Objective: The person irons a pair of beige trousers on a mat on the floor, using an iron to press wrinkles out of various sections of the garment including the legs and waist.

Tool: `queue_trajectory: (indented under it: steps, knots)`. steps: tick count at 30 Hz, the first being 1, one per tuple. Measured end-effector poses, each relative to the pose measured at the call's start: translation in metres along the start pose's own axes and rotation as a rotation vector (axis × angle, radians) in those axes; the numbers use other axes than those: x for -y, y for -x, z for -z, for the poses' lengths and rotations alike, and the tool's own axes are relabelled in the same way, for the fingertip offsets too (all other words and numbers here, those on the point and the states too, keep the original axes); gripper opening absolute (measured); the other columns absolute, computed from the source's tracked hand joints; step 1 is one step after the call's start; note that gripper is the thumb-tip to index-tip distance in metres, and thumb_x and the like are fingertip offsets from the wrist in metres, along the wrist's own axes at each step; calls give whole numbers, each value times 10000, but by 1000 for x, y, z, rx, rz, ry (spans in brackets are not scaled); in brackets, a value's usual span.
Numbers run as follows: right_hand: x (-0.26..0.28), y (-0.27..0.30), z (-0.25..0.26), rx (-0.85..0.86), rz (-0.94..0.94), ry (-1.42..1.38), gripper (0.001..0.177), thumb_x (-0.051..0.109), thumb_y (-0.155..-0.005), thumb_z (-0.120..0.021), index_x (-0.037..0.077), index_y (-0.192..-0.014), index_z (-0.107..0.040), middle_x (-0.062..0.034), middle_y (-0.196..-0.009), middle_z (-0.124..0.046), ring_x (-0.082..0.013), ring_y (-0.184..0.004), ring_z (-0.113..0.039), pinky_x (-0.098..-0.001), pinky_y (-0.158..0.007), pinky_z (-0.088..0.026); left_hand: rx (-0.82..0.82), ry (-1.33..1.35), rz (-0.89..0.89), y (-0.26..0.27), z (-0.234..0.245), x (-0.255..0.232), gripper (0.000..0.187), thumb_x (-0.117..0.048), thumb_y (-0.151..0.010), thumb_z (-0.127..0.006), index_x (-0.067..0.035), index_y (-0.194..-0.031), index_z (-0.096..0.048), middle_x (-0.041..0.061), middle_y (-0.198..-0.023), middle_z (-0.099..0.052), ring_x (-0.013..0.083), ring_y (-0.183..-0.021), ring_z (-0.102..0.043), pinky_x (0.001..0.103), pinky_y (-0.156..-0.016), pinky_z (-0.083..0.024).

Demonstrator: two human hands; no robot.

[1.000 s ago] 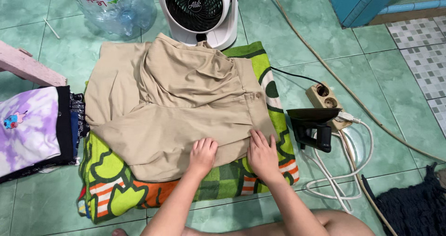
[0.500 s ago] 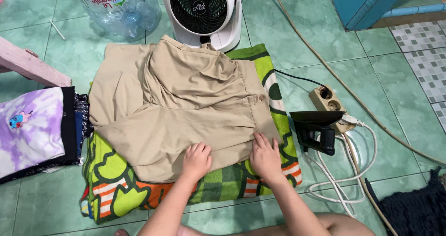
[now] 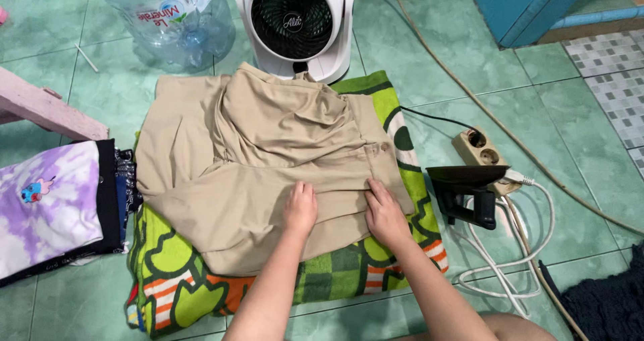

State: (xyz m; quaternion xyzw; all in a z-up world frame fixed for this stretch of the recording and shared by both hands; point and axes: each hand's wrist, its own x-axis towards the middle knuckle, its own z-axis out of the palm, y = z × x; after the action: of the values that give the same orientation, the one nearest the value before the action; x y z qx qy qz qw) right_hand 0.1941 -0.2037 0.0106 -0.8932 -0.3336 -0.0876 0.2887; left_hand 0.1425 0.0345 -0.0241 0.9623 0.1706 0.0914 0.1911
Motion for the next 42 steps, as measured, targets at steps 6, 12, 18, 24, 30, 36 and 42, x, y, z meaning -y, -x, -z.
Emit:
queue_trajectory:
  steps: [6, 12, 18, 24, 30, 36, 42]
  knots:
    - [-4, 8, -11, -75, 52, 65, 448, 79, -878, -598, -31, -1313, -607, -157, -1493, -531, -339, -1394, -491, -494, -1173, -359, -6, 11, -118, 4, 6, 24, 212, -189, -915, -646, -62, -1081, -607, 143, -1166, -582, 360, -1046, -600, 497, -874, -528]
    - [-5, 8, -13, -84, 27, 66, 459, 100, -904, -594, -34, -1343, -594, -144, -1492, -535, -334, -1385, -496, -489, -1171, -362, -27, 94, -101, -1, 15, 23, 155, -193, -916, -654, -90, -1029, -627, 112, -1162, -585, 351, -1049, -607, 491, -853, -535]
    - [-4, 9, -14, -62, -7, 88, 477, 112, -915, -583, -40, -1367, -580, -134, -1512, -514, -337, -1388, -482, -492, -1169, -352, 146, -29, -74, -7, 21, 22, 162, -209, -935, -626, -89, -1039, -598, 105, -1183, -561, 329, -1083, -610, 492, -871, -542]
    - [-5, 11, -16, -62, -6, 96, 470, 114, -918, -576, -37, -1363, -580, -121, -1515, -510, -322, -1400, -474, -486, -1179, -350, 3, -157, -385, -7, 22, 35, 252, -168, -858, -637, -32, -1064, -581, 147, -1181, -568, 321, -1136, -577, 477, -971, -479]
    - [-4, 11, -17, -63, 8, 125, 473, 104, -915, -576, -39, -1365, -579, -122, -1512, -513, -304, -1412, -468, -485, -1170, -354, 32, -236, -466, 8, 19, 47, 241, -109, -886, -621, -75, -1124, -590, 116, -1159, -611, 303, -1186, -565, 454, -1070, -423]
    - [-3, 11, -15, -78, 22, 124, 471, 104, -906, -579, -39, -1354, -584, -125, -1502, -521, -305, -1408, -471, -488, -1174, -355, 116, -131, -425, -2, 28, 49, 234, -129, -859, -621, -55, -1079, -595, 140, -1100, -605, 312, -1125, -560, 480, -1033, -406]
    - [-1, 8, -15, -74, 23, 145, 458, 107, -904, -585, -57, -1332, -596, -145, -1481, -536, -314, -1395, -480, -489, -1175, -357, 57, -121, -393, -1, 41, 68, 128, -147, -905, -607, -80, -1014, -608, 112, -1086, -613, 310, -1120, -577, 462, -1016, -439]
